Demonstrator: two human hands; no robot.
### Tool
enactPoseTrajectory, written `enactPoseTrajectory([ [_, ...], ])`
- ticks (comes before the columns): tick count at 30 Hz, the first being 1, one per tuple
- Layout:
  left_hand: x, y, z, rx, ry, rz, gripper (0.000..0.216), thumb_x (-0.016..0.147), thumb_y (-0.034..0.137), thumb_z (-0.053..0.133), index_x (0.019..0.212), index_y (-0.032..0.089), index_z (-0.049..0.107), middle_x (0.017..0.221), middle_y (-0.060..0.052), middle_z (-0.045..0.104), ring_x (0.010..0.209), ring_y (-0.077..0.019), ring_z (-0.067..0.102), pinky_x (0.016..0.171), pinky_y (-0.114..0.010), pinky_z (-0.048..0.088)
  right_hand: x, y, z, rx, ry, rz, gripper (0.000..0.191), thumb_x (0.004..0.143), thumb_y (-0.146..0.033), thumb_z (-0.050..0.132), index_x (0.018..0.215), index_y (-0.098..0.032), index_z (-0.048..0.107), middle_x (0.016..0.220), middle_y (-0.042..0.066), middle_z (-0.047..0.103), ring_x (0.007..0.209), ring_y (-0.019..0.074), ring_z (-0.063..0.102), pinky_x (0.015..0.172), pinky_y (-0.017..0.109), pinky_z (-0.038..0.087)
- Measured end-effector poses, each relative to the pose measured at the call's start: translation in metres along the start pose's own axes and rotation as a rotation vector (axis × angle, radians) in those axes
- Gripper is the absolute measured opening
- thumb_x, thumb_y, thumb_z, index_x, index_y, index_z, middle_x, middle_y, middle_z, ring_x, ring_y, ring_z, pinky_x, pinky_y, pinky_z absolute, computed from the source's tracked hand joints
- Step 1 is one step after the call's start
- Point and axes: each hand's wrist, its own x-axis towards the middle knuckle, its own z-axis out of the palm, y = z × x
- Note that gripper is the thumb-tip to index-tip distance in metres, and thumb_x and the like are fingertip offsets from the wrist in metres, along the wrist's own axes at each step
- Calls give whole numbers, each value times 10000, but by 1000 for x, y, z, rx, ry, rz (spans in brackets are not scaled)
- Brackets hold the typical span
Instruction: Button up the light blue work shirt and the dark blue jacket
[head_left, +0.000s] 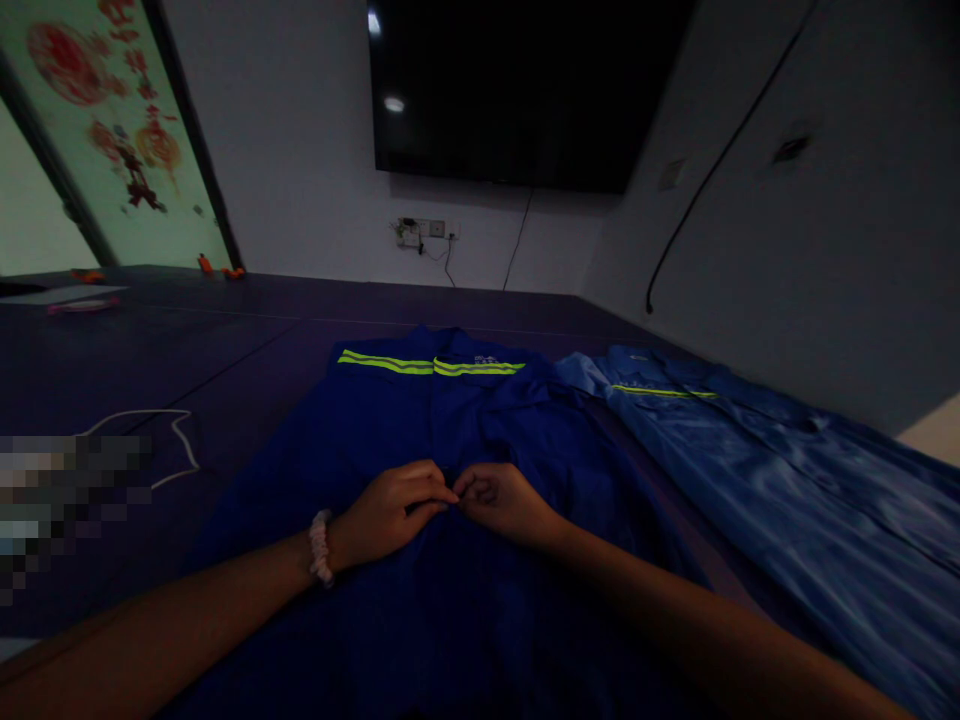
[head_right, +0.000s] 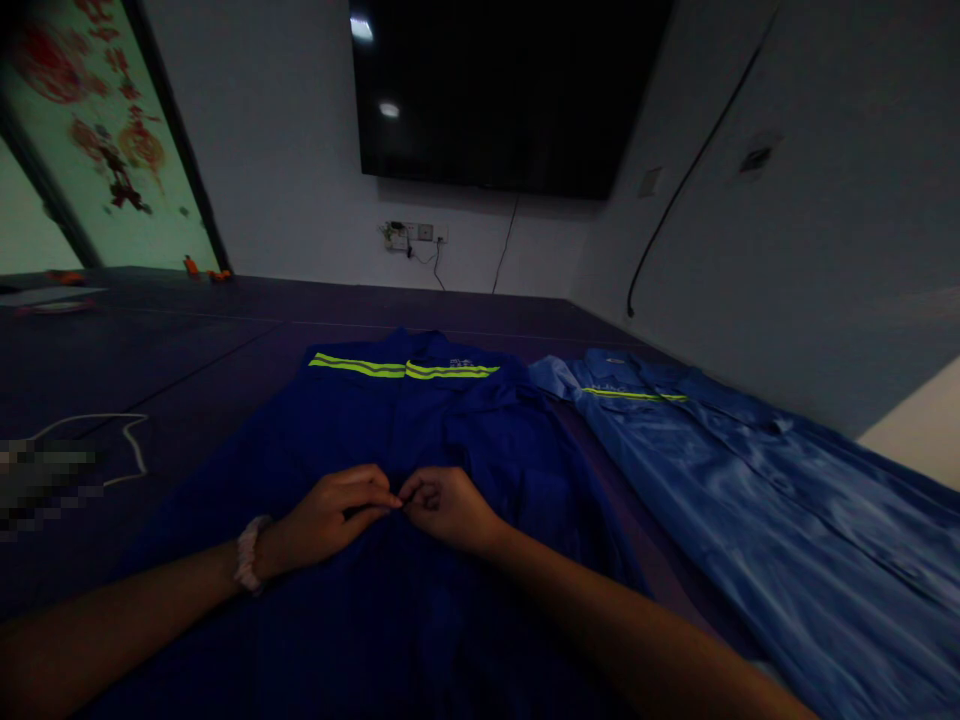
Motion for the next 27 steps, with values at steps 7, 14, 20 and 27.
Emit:
enactPoseTrajectory([
  [7, 0, -1, 0, 0, 19, 13, 175, 822, 136, 473, 872, 160, 640, 812, -42, 585, 760, -102, 545, 679, -211, 442, 1, 3, 0, -16, 23, 16, 106, 685, -202, 575, 748, -127, 618, 592, -9, 576, 505, 64, 502, 475, 164, 372],
  [14, -1, 0, 0, 3, 18, 28, 168, 806, 101, 478, 845, 155, 632, 811, -39, 582, 767, -100, 547, 688, -204, 441, 0, 3, 0, -35, 11, 1, 120, 691, -203, 561, 734, -126, 642, 630, 13, 620, 544, 87, 545, 498, 176, 400],
  [20, 0, 2, -1, 20, 37, 28, 168, 807, 105, 469, 841, 148, 628, 811, -43, 580, 759, -99, 547, 678, -201, 439, -2, 1, 0, -80, -39, -35, 115, 684, -181, 540, 659, -118, 633, 594, 2, 602, 521, 85, 520, 477, 175, 373],
  [27, 0, 0, 0, -1, 54, 9, 168, 793, 89, 477, 834, 156, 625, 810, -40, 581, 758, -103, 547, 669, -209, 443, -3, 0, -1, -123, -83, -55, 119, 682, -144, 508, 617, -124, 605, 522, -28, 519, 454, 59, 427, 432, 170, 305],
])
